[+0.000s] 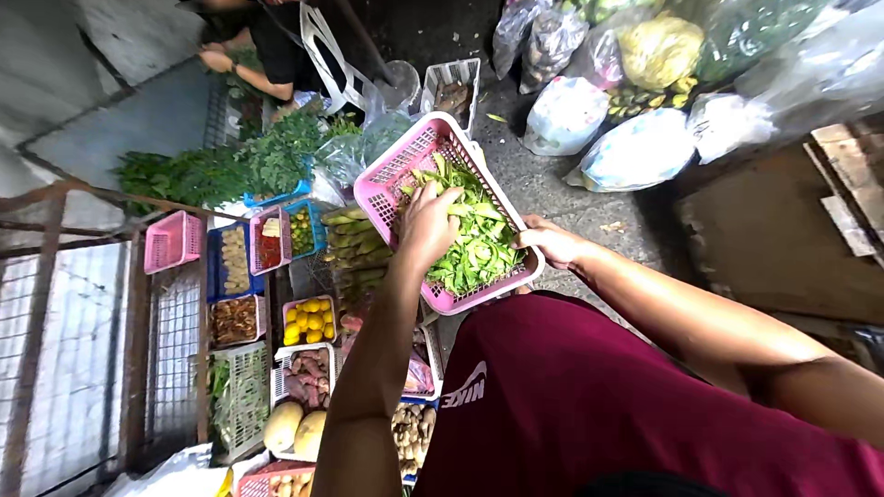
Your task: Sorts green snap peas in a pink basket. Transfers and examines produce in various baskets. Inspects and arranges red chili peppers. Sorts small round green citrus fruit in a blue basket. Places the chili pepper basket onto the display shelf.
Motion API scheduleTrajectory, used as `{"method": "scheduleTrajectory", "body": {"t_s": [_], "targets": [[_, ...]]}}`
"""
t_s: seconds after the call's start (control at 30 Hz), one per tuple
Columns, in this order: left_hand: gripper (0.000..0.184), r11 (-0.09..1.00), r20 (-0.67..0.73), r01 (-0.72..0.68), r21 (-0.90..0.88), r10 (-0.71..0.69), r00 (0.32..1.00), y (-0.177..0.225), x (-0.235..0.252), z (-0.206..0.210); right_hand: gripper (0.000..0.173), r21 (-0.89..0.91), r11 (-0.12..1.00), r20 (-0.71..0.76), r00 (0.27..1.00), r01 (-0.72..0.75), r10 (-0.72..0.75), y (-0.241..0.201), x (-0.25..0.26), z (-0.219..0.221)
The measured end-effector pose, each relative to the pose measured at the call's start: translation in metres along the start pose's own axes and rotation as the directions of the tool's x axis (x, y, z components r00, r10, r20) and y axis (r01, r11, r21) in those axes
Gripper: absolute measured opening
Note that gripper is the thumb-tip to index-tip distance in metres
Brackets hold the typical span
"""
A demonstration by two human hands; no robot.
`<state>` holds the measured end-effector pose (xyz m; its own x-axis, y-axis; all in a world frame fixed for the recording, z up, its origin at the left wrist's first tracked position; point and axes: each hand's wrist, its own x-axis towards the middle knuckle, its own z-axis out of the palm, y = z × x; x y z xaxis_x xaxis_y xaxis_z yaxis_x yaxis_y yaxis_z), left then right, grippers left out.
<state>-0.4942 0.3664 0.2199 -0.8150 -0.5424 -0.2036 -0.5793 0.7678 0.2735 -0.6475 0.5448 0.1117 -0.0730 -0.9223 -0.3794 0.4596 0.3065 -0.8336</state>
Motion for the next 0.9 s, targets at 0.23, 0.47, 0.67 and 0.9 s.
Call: {"method": "scheduleTrajectory", "body": {"t_s": [0.23,0.47,0.67,0.9], "targets": [[0.012,0.909,-0.083,-0.084,-0.407,0.055,0.995,-0.03,0.03,0.008,0.044,-0.014,0.999,-0.133,0.991,-0.036,0.034,0.016,-0.01,-0.016],[0.016,0.185,-0.188,-0.169,-0.968,-0.089,0.978,-0.075,0.019,-0.009,0.043,0.073,0.997,-0.299,0.953,-0.024,0.045,0.03,-0.03,-0.037],[0.016,-0.083,-0.152,-0.164,-0.983,-0.136,0.979,-0.12,0.011,0.028,0.035,0.075,0.997,-0.459,0.888,0.02,0.017,0.032,-0.058,-0.035],[0.019,-0.174,0.215,0.17,-0.97,-0.29,0.932,-0.155,0.008,0.125,0.031,0.12,0.989,-0.641,0.767,0.089,0.009,0.041,-0.093,-0.032]]}}
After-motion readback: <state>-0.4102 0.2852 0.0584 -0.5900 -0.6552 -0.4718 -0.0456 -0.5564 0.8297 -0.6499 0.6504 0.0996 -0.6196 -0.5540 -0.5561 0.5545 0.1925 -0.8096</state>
